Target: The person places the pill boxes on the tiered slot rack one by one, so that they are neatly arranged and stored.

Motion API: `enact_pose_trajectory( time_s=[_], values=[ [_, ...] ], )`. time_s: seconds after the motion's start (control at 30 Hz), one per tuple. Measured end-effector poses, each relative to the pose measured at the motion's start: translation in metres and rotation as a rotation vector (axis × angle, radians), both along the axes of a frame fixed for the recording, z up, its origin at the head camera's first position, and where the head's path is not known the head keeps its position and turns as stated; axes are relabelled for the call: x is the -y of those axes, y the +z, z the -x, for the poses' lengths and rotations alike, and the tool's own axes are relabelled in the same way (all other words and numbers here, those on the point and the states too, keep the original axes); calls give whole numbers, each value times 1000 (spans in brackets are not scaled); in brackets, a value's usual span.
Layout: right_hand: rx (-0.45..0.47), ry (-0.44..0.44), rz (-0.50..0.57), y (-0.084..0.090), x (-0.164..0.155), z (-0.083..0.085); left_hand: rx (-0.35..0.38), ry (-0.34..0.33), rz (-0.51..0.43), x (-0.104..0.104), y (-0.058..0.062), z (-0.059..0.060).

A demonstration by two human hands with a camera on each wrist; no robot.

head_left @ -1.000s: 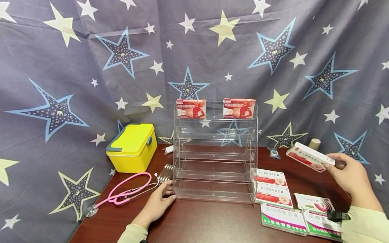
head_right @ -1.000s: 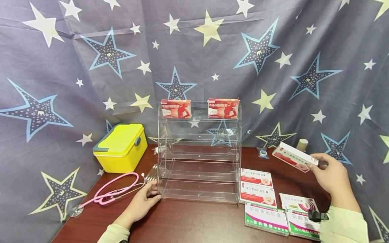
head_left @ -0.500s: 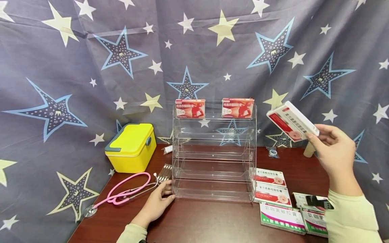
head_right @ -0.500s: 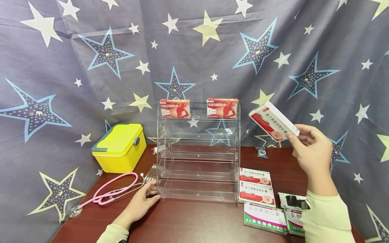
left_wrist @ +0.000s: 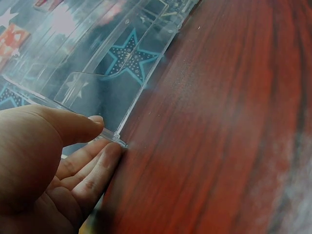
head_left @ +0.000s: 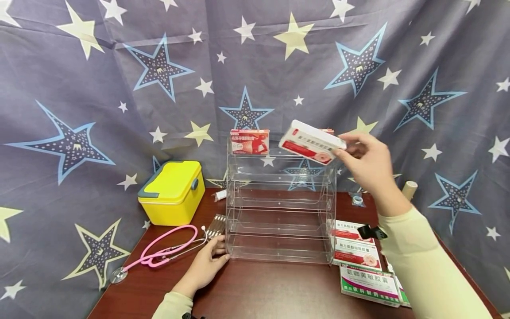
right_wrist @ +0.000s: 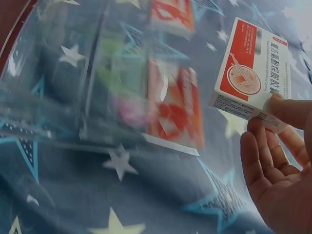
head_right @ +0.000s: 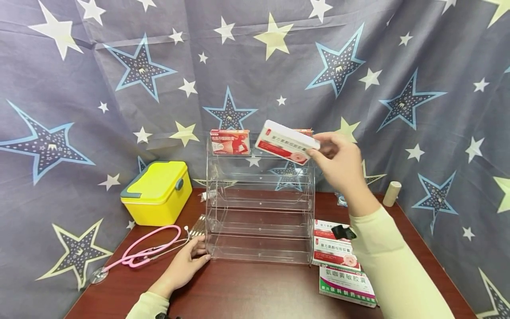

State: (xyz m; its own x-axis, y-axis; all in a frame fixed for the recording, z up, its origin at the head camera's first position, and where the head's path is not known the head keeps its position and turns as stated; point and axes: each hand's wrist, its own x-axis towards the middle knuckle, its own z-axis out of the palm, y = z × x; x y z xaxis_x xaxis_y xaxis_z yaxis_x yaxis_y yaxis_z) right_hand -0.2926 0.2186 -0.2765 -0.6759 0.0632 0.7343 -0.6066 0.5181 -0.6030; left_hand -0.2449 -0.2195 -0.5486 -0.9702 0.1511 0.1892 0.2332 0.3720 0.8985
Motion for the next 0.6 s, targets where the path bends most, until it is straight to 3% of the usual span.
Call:
enact_pose_trajectory(
  time_s=[0.33,0.6],
  values=[
    [130,12,-150,-14,63,46,4,-7,1,0,0,0],
    [170,15,-225,-26,99,60,0,-3,7,0,1,0]
  ],
)
